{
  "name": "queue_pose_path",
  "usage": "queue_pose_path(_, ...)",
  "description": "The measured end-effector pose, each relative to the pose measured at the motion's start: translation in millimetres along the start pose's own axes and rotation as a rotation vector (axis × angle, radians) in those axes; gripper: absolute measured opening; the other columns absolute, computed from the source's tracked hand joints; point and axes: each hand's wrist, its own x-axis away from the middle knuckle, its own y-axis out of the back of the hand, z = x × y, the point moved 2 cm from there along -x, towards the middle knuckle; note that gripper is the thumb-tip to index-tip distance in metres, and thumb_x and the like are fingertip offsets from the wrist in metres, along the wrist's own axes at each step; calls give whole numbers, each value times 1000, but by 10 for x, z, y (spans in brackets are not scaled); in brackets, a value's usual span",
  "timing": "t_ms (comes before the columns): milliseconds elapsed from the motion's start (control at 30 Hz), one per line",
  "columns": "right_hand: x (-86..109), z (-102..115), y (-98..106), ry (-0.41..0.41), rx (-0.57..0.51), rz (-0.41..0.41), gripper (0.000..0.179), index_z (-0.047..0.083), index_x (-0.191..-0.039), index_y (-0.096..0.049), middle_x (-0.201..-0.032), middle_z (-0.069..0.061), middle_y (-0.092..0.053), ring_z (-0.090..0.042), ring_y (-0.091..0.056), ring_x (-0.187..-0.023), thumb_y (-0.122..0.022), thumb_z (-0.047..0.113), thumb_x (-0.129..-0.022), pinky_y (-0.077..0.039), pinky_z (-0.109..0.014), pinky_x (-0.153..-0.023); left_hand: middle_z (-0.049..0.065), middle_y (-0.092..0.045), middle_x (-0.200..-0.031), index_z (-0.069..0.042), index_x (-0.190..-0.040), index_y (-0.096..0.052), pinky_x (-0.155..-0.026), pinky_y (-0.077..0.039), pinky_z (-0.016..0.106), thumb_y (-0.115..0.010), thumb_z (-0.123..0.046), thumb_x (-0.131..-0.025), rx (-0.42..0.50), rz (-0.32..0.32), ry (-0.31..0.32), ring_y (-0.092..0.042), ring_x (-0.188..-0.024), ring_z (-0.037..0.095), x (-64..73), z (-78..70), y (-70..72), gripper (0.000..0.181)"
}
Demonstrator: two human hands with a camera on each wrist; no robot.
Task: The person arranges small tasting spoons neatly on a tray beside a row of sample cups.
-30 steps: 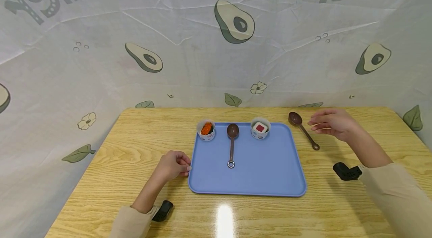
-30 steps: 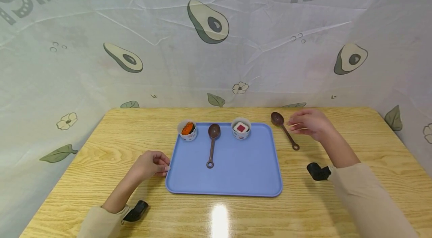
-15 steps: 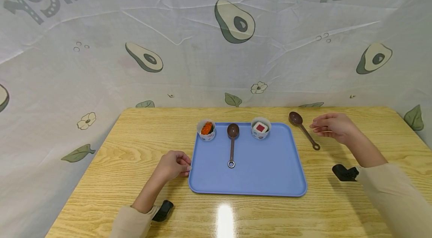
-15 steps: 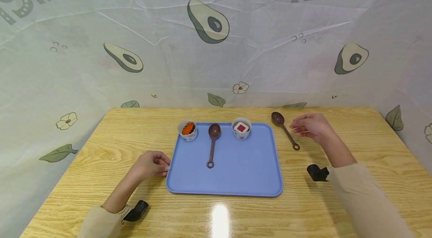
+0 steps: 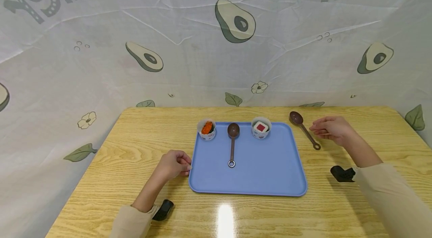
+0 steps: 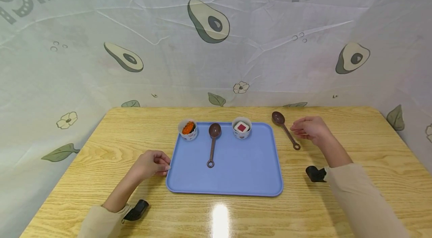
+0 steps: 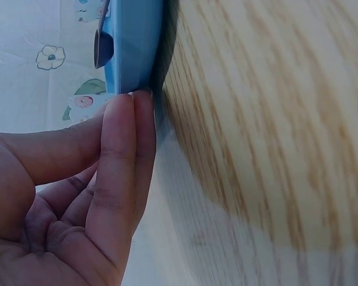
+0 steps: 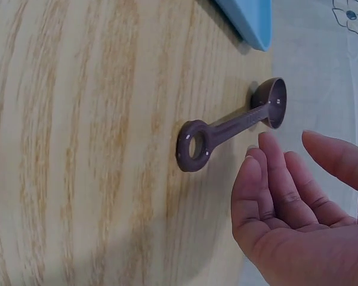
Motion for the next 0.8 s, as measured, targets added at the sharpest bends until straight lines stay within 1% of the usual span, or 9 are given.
queue_pose_path(200,-22,-35,-9,-3,25,-5,22,-6,-111,-48,-82,7,-65,-12,-61,-75,-50,7,-93,-53,-27,-71,10,-55,-67,4,-79,-61,-56,-55,28,-64,10,-78,7,5,-4,-59,-57,17,13,-18,8,7)
queue_pose_path(433,-23,-67,-42,-10,46,-12,35,-13,-119,-42,-82,7,-65,-10,-61,-76,-50,7,-93,-53,-26,-72,10,-54,-67,4,-78,-61,-56,-55,28,-65,9,-78,6,7,-6,-59,-56,16,13,-25,10,7)
queue_pose_path(600,-49,-112,-69,-21,50,-23,30,-12,-115,-45,-80,5,-63,-10,-60,-72,-52,6,-92,-53,-25,-69,10,-54,-66,4,-78,-60,-55,-55,28,-65,9,-78,7,8,-10,-59,-56,16,19,-26,12,8)
queue_pose_path(800,-81,-154,-115,-6,62,-38,29,-13,-114,-47,-78,4,-60,-10,-57,-69,-51,5,-92,-53,-24,-66,10,-54,-66,4,-78,-60,-55,-55,28,-65,9,-78,7,8,-10,-59,-57,17,26,-28,7,7)
